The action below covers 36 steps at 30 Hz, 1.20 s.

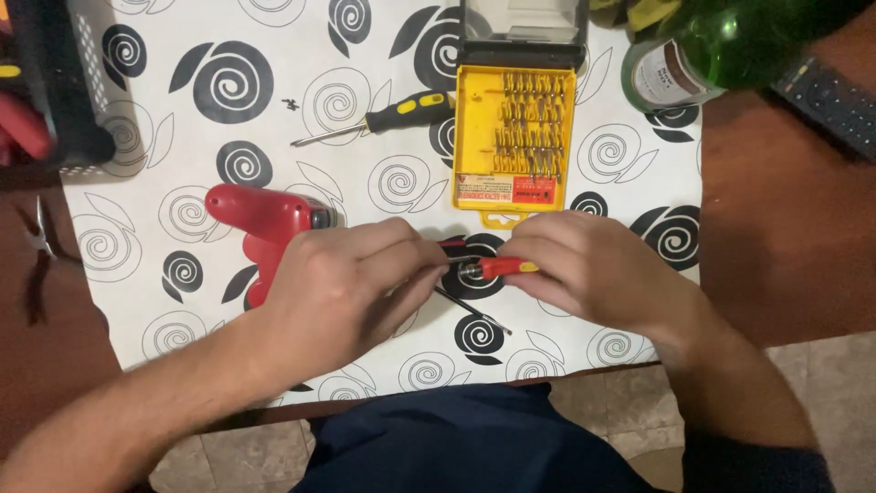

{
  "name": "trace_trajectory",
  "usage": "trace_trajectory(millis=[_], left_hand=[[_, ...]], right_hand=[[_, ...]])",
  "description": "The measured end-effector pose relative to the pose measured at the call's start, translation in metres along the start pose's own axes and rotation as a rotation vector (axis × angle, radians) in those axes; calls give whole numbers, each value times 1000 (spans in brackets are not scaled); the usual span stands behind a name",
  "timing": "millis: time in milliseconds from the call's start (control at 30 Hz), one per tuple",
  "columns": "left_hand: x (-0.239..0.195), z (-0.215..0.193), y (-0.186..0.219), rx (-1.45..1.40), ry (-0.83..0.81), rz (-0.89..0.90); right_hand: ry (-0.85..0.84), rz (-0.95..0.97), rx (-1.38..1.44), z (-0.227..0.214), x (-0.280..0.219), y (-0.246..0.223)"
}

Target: The person attempts to disassemble a red game controller using a screwdriver and a set of interchangeable bits. They select various bits from a yellow case, insert them into the screwdriver handle, and try to unscrew the controller's casing. The person also uses a thin metal tool to pry at the controller's seams.

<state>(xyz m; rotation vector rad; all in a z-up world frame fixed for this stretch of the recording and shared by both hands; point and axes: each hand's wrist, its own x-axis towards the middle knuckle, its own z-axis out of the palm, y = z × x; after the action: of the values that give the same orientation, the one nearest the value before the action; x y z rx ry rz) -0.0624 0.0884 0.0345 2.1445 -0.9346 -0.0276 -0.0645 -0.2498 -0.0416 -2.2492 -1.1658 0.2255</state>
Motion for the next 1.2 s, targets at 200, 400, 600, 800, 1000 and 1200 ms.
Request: trace_trajectory(millis=[200,400,600,800,1000,1200], left_hand=[[3,-9,2,-23,23,0],[1,-3,0,-30,31,33],[-1,2,-4,15,23,33],[-3,17,-6,87,-33,2],[6,9,0,-153,14,-71],[7,8,-2,-275,14,-107]], right_hand=[[178,88,93,-2,-12,1],[181,141,146,-3,-9,-3],[176,127,171,-5,-6,-4],[163,59,133,-7,-3,-6],[180,170,186,0,-11,-2],[242,129,256,1,-14,-3]])
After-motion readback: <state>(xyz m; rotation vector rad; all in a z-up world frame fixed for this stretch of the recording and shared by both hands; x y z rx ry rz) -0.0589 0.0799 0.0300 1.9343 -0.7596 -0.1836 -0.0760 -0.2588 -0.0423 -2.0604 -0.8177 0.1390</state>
